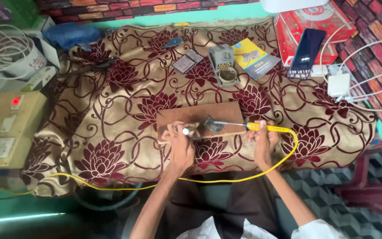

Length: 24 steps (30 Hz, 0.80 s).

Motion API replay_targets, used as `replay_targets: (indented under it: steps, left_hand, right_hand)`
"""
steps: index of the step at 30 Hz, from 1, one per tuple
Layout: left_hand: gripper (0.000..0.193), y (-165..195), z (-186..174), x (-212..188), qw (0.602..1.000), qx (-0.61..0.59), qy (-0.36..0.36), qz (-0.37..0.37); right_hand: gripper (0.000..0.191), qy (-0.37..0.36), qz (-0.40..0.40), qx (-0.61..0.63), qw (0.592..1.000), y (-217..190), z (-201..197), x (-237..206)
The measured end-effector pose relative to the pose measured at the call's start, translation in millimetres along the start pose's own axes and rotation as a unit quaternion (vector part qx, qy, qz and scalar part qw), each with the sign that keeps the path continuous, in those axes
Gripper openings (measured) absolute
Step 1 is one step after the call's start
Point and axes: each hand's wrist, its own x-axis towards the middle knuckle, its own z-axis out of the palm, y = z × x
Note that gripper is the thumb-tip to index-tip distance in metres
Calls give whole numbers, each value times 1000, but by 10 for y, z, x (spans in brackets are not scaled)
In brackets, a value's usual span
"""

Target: The person uses a soldering iron and solder wire to work on a small electronic component placed on a wooden board. They repeatedly apply heat and solder to the component while holding it steady with their other hand.

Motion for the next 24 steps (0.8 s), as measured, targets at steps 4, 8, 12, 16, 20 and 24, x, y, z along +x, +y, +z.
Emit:
replay_targets:
  steps: [4,8,12,16,20,24]
  left_hand:
    - [46,32,-40,-8,998,-49,-33,-4]
    - [39,6,-44,-37,997,-76,6,0]
    - [34,-55,-25,-37,973,-229,20,-36]
    - [26,-93,25,-39,991,-131,-3,13]
    - [32,-84,62,-65,997,-63,-22,34]
    - [34,-73,48,-90,973,-210,-36,-85]
  right_hand:
    - [26,3,-6,-31,999,-71,23,-24]
    - [26,15,-9,-8,1000,-76,2,5]
    - [25,39,-3,-23,999,-20,10,12]
    - [28,43,15,-44,998,20,2,3]
    - [26,-23,-26,-15,999,5,-20,21]
    - [23,27,14,-46,998,-6,6,12]
